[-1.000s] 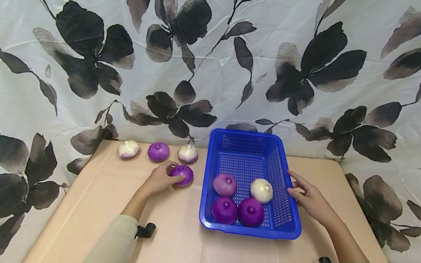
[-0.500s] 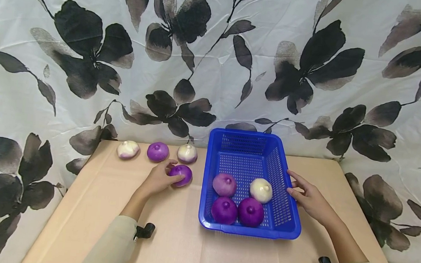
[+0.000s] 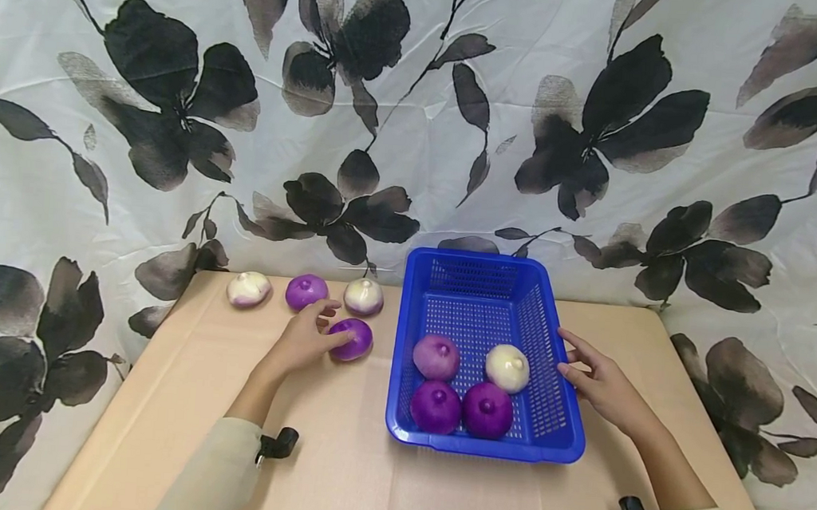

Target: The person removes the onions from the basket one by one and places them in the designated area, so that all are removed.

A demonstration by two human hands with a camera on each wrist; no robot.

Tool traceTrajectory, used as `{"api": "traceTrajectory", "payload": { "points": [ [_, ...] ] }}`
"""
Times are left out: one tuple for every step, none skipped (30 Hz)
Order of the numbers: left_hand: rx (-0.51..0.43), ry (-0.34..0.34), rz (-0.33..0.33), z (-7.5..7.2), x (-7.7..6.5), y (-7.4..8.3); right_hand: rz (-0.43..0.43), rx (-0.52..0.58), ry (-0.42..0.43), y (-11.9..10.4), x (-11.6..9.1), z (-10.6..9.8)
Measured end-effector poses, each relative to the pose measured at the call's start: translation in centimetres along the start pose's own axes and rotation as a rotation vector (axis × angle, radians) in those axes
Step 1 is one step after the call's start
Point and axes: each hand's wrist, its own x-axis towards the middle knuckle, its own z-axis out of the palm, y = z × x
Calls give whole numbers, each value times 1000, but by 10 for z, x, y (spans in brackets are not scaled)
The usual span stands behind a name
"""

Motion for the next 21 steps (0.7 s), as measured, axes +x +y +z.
{"api": "traceTrajectory", "payload": {
  "points": [
    [-3,4,9,-2,0,3,0,-2,1,0,0,0],
    [-6,12,18,-4,0,6,1,-3,2,0,0,0],
    [-9,20,27,-6,0,10,2,-5,4,1,0,0],
    [-9,27,37,-8,0,15,3,-6,4,1,0,1],
    [-5,34,54,-10,-1,20,4,-7,5,1,1,1],
    [-2,41,70,-12,-1,25,6,-8,5,1,1,1],
    [4,46,90,-14,-1,31,7,-8,5,1,0,1],
    [9,52,110,-16,-1,38,8,-7,5,1,0,0],
    [18,54,129,-17,0,44,9,-9,5,1,0,0],
    [30,56,152,-18,0,51,9,-8,5,1,0,0],
    [36,54,174,-19,1,59,9,-8,5,1,0,0],
    [40,51,196,-20,1,66,7,-6,6,1,0,0],
    [46,48,216,-21,2,74,5,-5,5,2,0,0],
    [55,45,234,-22,2,81,5,-2,6,2,0,0],
    [63,43,255,-22,3,88,4,-2,6,2,1,0],
    [69,43,276,-22,3,95,3,1,6,3,1,0],
    [70,39,294,-22,3,102,3,3,6,3,1,0],
    [75,37,314,-21,2,108,3,7,6,3,1,1],
    [73,29,332,-20,2,114,4,8,5,3,1,0],
    [71,20,351,-19,2,120,6,10,6,3,1,1],
    [68,11,370,-17,2,126,6,9,5,3,0,1]
  ]
}}
